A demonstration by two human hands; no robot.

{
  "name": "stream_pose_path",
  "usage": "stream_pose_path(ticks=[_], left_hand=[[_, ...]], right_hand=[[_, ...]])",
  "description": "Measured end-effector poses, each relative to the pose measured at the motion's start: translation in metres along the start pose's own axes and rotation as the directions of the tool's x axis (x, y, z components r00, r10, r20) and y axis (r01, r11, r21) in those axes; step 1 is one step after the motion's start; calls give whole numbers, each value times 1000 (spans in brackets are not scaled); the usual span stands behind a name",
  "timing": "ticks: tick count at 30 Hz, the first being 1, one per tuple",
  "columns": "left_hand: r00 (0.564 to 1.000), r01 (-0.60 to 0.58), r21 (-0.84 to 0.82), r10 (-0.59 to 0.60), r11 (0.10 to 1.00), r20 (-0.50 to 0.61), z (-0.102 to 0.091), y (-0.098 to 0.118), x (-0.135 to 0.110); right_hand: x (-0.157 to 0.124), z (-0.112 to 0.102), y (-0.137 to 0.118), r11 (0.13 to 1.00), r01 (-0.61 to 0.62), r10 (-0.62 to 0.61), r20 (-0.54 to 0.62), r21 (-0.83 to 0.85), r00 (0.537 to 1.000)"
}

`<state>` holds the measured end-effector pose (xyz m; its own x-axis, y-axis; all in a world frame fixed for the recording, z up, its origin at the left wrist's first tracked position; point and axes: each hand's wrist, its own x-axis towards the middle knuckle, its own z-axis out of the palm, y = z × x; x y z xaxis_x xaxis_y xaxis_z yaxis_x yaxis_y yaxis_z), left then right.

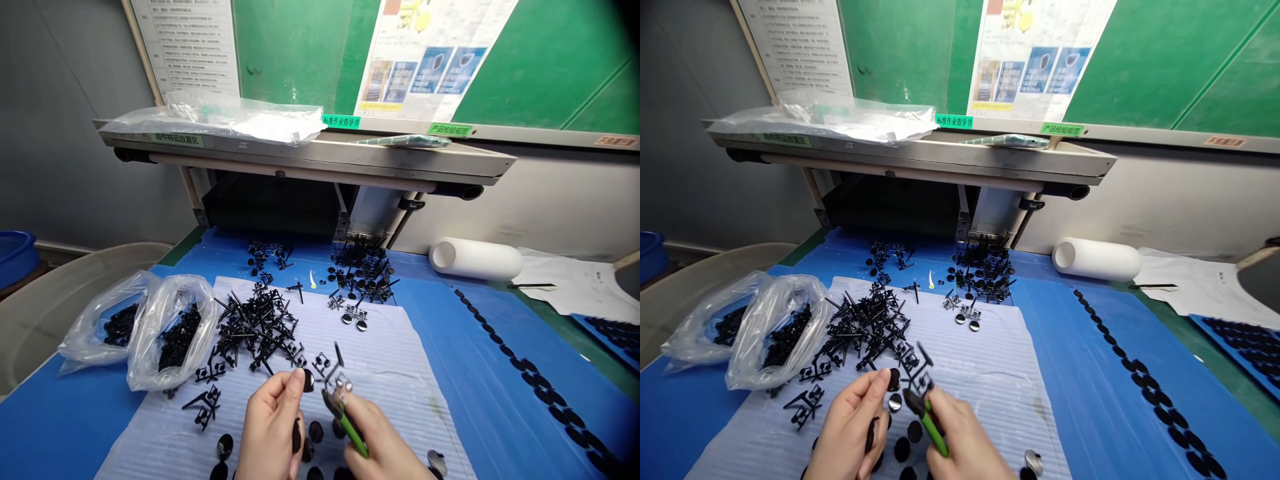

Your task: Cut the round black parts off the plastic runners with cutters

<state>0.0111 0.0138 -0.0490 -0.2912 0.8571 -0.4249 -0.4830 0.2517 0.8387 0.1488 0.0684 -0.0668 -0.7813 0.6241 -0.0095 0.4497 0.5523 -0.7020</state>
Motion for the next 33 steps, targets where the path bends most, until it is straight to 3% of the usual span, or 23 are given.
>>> stream_pose_path(ticks=[7,20,23,27,33], left_hand=[[992,104,-254,-80,962,102,-8,-4,0],[978,174,-328,-122,929,171,-7,-3,-2],[984,164,-365,-124,916,131,-6,-4,-2],[989,132,-398,-145,908,-4,-11,-4,2],[980,12,-438,-98,899,-175,-38,-7,15]], right_hand=[[3,-5,-1,995,-6,3,-26,-101,1000],[8,-4,-5,1000,-3,3,43,-16,999],[8,0,-1,998,-9,13,65,-63,998],[16,9,2,991,26,-16,78,-133,997],[61,14,-4,947,102,-55,159,-305,986]])
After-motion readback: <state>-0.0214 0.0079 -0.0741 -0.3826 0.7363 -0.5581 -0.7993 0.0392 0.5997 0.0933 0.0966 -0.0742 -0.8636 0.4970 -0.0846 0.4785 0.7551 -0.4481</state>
